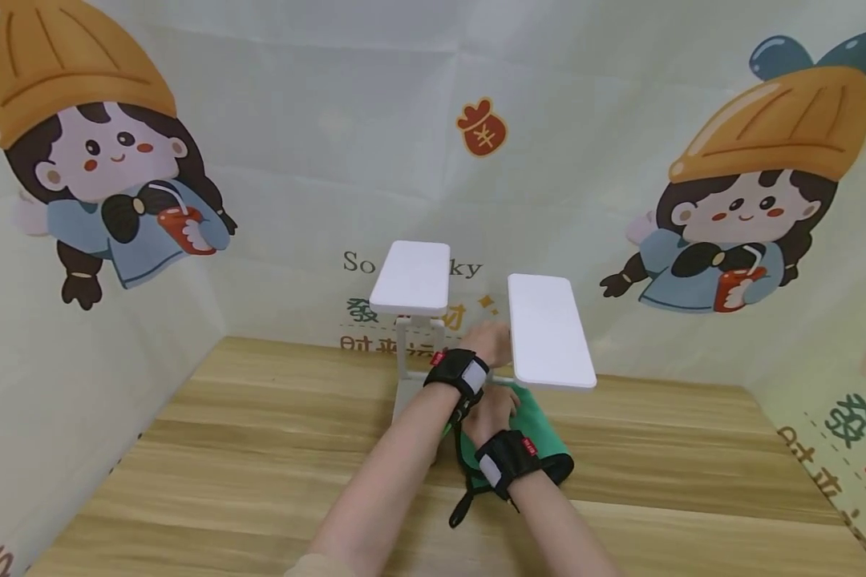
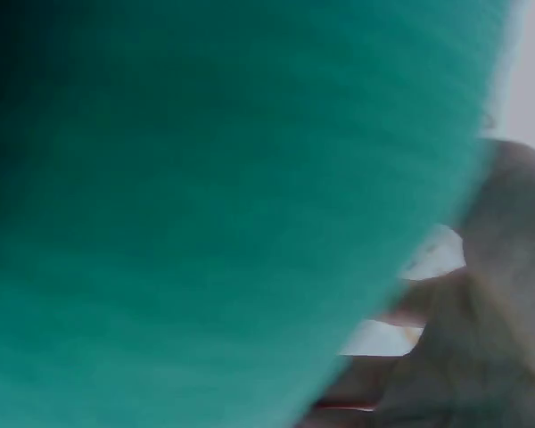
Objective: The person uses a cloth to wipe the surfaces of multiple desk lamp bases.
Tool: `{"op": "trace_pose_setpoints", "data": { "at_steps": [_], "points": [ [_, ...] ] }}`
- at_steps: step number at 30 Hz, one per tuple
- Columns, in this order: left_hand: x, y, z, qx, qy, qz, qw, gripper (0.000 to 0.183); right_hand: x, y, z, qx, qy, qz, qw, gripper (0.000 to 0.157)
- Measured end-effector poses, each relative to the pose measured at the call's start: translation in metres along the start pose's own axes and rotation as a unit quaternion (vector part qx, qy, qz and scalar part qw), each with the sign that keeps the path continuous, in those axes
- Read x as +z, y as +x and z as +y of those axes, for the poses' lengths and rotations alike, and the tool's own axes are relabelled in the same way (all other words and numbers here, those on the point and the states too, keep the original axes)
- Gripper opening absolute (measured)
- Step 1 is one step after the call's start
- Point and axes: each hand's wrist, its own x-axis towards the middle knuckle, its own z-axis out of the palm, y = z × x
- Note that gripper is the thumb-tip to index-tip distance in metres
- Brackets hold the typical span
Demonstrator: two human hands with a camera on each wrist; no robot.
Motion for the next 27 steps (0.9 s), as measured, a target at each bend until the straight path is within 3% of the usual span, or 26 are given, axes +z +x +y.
{"op": "trace_pose_setpoints", "data": {
  "at_steps": [1,4,5,7,10,11,13,14,17,20,22,27],
  "points": [
    [0.000,0.000,0.000,-0.002,-0.002,-0.001,1.0000,0.052,0.001,0.001,0.001,-0.003,-0.009,-0.005,1.000,0.034],
    [-0.001,-0.001,0.000,-0.008,-0.003,-0.005,1.0000,0.051,-0.022,-0.008,-0.002,-0.019,-0.012,-0.025,0.999,0.034],
    [-0.001,-0.001,0.000,-0.008,-0.004,-0.005,0.9999,0.050,-0.040,-0.013,-0.004,-0.029,-0.001,-0.034,0.999,0.034],
    [-0.002,0.000,-0.001,-0.006,-0.004,-0.004,1.0000,0.049,-0.067,-0.023,-0.006,-0.071,0.039,-0.001,0.997,0.033],
    [-0.002,0.000,-0.001,-0.006,-0.006,-0.003,1.0000,0.047,-0.101,-0.037,-0.004,-0.155,0.109,0.035,0.981,0.030],
    [-0.002,0.001,-0.001,-0.008,-0.004,-0.003,1.0000,0.047,-0.121,-0.041,-0.005,-0.163,0.136,0.000,0.977,0.024],
    [-0.001,0.001,-0.001,-0.010,-0.001,-0.005,0.9999,0.046,-0.137,-0.047,-0.002,-0.173,0.155,-0.042,0.972,0.017],
    [0.000,0.002,-0.001,-0.010,0.001,-0.006,0.9999,0.046,-0.143,-0.050,0.000,-0.169,0.158,-0.067,0.970,0.024],
    [0.001,0.002,0.000,-0.007,0.005,-0.011,0.9999,0.048,-0.157,-0.057,0.007,-0.130,0.146,-0.141,0.971,0.047],
    [0.002,0.002,0.000,-0.001,0.003,-0.010,0.9999,0.051,-0.160,-0.063,0.010,-0.104,0.114,-0.153,0.976,0.040],
    [0.001,0.001,-0.001,-0.001,0.000,-0.006,1.0000,0.053,-0.159,-0.064,0.009,-0.099,0.099,-0.137,0.981,0.027],
    [-0.002,-0.002,-0.004,-0.006,-0.011,-0.001,0.9999,0.053,-0.153,-0.063,-0.001,-0.144,0.105,-0.061,0.982,0.031]
  ]
}}
